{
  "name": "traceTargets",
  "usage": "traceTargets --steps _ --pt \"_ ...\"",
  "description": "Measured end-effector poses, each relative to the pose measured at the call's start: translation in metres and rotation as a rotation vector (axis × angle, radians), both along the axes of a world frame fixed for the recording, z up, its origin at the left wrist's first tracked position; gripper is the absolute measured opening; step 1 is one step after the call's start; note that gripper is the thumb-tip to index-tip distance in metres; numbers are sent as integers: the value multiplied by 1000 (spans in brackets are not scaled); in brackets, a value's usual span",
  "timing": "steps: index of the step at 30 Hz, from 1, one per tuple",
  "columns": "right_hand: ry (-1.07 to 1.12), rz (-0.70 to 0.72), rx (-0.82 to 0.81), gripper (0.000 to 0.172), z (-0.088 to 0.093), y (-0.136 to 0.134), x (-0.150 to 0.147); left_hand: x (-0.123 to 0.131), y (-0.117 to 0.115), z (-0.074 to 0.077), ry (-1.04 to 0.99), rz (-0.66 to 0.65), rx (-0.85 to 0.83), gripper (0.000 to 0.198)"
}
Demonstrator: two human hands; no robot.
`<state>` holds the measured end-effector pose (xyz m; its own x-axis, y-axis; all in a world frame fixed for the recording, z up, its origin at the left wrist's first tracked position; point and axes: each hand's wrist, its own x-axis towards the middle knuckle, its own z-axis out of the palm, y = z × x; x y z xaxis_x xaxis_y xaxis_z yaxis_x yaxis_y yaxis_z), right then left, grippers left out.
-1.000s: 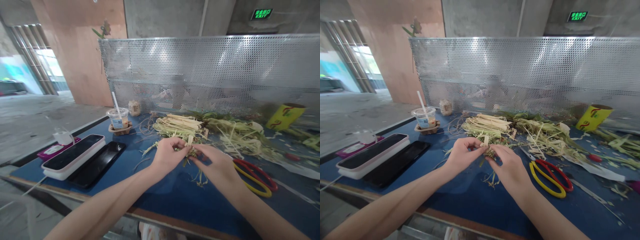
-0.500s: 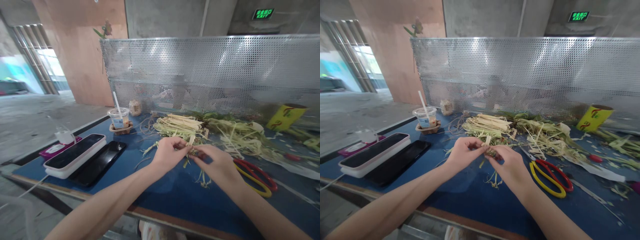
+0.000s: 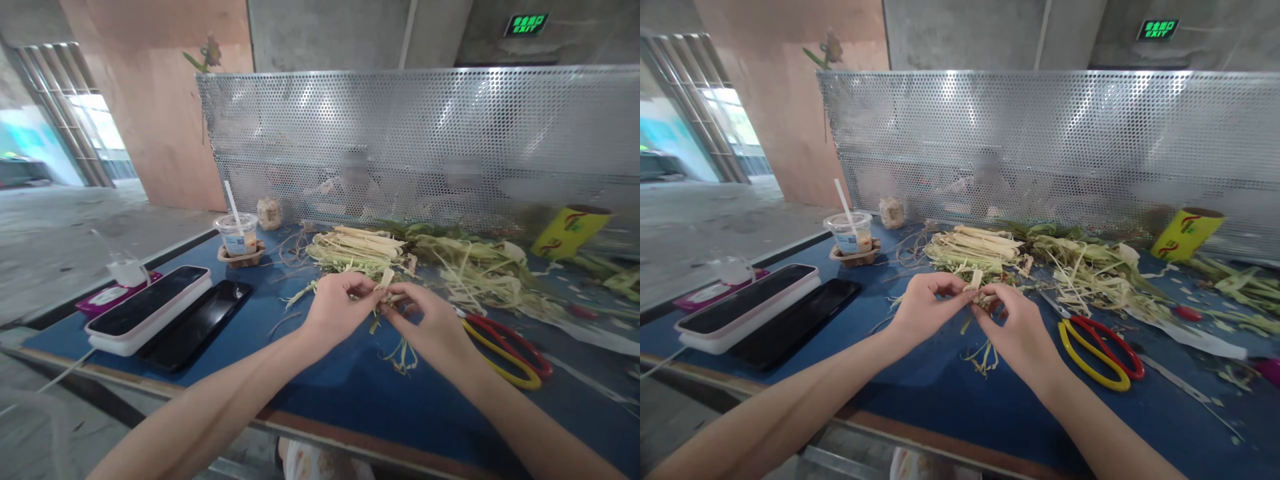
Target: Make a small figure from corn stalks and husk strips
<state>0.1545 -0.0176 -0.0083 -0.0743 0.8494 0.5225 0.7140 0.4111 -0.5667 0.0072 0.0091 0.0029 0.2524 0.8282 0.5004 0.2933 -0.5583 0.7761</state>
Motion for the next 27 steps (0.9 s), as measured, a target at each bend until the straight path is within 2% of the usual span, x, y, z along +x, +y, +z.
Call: traceTargets --steps 9,14,22,27 --pt "-52 -54 23 17 -2 -3 -5 2 -3 0 8 0 57 12" --pt "-71 -19 76 21 -4 -2 -2 0 -5 2 16 15 88 14" --pt "-104 -37 60 16 3 -4 -4 1 -7 0 91 33 152 11" --pt "-104 -1 173 22 -2 -1 -6 4 -10 -3 168 33 245 10"
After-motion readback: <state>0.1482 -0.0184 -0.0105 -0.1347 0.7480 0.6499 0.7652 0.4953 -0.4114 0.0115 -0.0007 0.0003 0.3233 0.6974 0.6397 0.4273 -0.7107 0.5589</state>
